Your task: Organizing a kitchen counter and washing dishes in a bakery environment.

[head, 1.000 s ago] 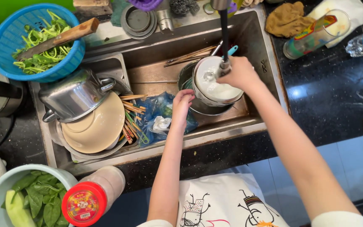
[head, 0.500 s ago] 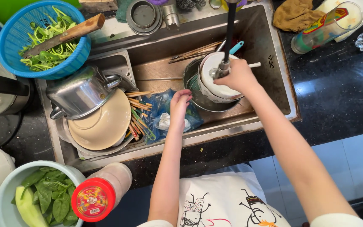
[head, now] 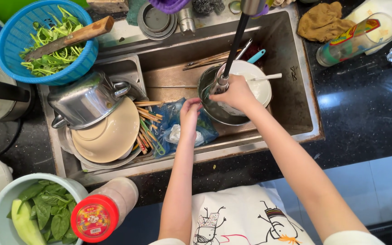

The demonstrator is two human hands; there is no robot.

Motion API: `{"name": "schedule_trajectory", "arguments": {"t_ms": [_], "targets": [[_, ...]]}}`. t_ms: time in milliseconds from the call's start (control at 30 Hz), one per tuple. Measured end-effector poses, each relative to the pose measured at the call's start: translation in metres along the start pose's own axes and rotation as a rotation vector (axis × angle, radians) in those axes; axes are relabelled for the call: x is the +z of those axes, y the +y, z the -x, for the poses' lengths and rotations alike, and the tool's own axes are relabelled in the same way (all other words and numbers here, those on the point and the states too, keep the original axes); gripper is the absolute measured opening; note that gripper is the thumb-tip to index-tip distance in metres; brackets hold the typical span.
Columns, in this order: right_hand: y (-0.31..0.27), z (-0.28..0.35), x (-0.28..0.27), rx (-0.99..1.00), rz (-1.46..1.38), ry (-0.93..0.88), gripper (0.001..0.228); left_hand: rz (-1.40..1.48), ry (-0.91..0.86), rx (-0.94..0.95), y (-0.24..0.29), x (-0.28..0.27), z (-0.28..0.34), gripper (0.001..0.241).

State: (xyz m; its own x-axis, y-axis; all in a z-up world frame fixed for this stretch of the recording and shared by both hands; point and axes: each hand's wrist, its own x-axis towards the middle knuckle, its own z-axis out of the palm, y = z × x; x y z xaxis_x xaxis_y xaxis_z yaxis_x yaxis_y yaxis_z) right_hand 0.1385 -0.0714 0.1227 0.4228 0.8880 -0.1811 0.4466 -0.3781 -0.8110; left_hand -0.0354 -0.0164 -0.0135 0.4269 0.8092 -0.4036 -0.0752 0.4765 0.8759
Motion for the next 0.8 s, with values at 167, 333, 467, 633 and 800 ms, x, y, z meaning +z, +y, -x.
{"name": "schedule_trajectory", "arguments": {"t_ms": [167,333,467,633,800], "targets": [[-0.001,0.007,-0.005,-0.007,0.071,-0.02,0.037,0.015,0.042,-0.018,-0.016,0.002,-0.02,0.025],[-0.001,0.008,-0.006,-0.117,0.052,-0.037,0.037,-0.055,0.064,-0.008,-0.022,0.001,-0.032,0.025],[-0.007,-0.001,0.0,-0.069,0.029,-0.029,0.036,-0.057,0.066,-0.004,-0.013,0.003,-0.03,0.026],[-0.017,-0.012,0.003,-0.048,-0.119,0.0,0.037,-0.041,0.064,0.026,-0.006,0.005,-0.027,0.027],[-0.014,-0.001,-0.006,-0.004,0.052,-0.111,0.037,-0.053,0.069,0.019,-0.008,0.0,-0.03,0.025]]}}
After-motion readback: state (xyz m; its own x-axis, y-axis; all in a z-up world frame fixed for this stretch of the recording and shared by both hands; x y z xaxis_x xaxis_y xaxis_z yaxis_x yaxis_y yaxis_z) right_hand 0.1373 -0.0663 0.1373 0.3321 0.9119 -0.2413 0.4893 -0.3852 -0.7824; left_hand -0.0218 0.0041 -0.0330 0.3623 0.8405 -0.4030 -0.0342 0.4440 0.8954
